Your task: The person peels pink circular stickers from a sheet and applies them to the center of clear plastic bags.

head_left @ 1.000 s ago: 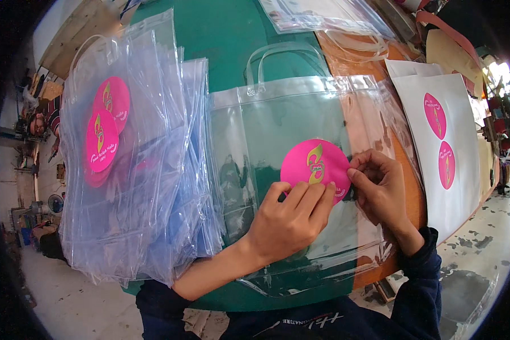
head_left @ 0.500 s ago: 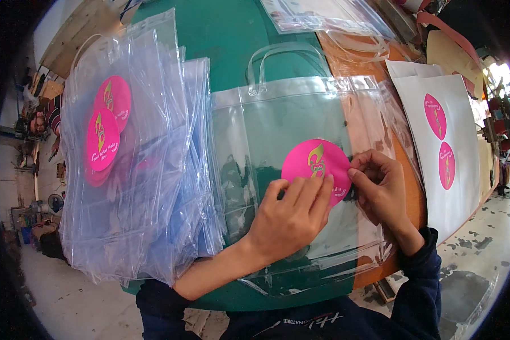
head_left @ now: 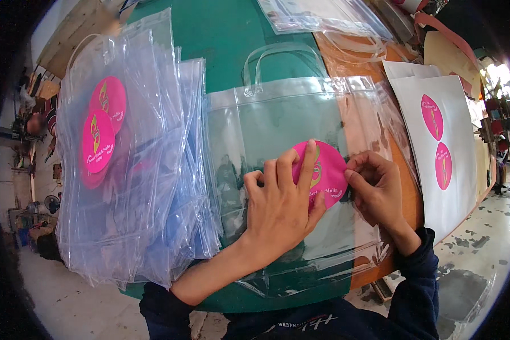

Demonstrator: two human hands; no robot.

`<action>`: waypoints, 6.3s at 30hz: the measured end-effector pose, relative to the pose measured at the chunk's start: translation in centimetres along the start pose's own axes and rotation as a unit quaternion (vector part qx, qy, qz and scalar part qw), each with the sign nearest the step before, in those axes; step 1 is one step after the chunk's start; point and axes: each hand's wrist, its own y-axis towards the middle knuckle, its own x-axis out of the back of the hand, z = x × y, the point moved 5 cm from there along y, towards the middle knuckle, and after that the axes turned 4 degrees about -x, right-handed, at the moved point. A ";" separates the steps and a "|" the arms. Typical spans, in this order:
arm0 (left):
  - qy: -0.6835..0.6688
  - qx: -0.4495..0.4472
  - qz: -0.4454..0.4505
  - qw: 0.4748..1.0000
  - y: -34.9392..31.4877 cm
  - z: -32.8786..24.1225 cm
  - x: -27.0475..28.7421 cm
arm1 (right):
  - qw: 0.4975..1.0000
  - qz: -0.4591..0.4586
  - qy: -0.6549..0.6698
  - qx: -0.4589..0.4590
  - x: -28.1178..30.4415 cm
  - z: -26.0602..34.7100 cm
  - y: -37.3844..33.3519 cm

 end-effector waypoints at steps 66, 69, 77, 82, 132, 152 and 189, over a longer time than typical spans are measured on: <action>0.029 -0.092 0.021 0.995 -2.4 -3.4 0.3 | 1.000 -0.003 -0.013 0.016 -0.1 0.1 0.1; 0.011 -0.093 0.014 0.995 -1.8 -3.2 0.8 | 1.000 -0.012 -0.019 0.012 0.3 -0.2 0.1; 0.055 -0.121 -0.052 0.990 -1.7 -2.8 0.4 | 0.999 -0.008 -0.031 0.025 0.1 0.0 0.2; -0.042 -0.159 -0.004 0.986 -2.2 -4.1 0.6 | 0.999 -0.015 -0.020 0.032 0.1 0.2 0.1; -0.054 -0.082 -0.010 0.995 -1.0 -1.2 -0.4 | 0.998 -0.033 -0.032 0.031 0.3 -0.8 0.7; -0.079 -0.101 0.020 0.992 -1.0 -1.7 -0.4 | 0.997 -0.046 -0.049 0.034 0.5 -0.2 0.6; 0.060 -0.131 -0.065 0.987 0.6 -2.5 -2.3 | 0.996 -0.055 -0.073 0.023 0.4 -0.1 0.5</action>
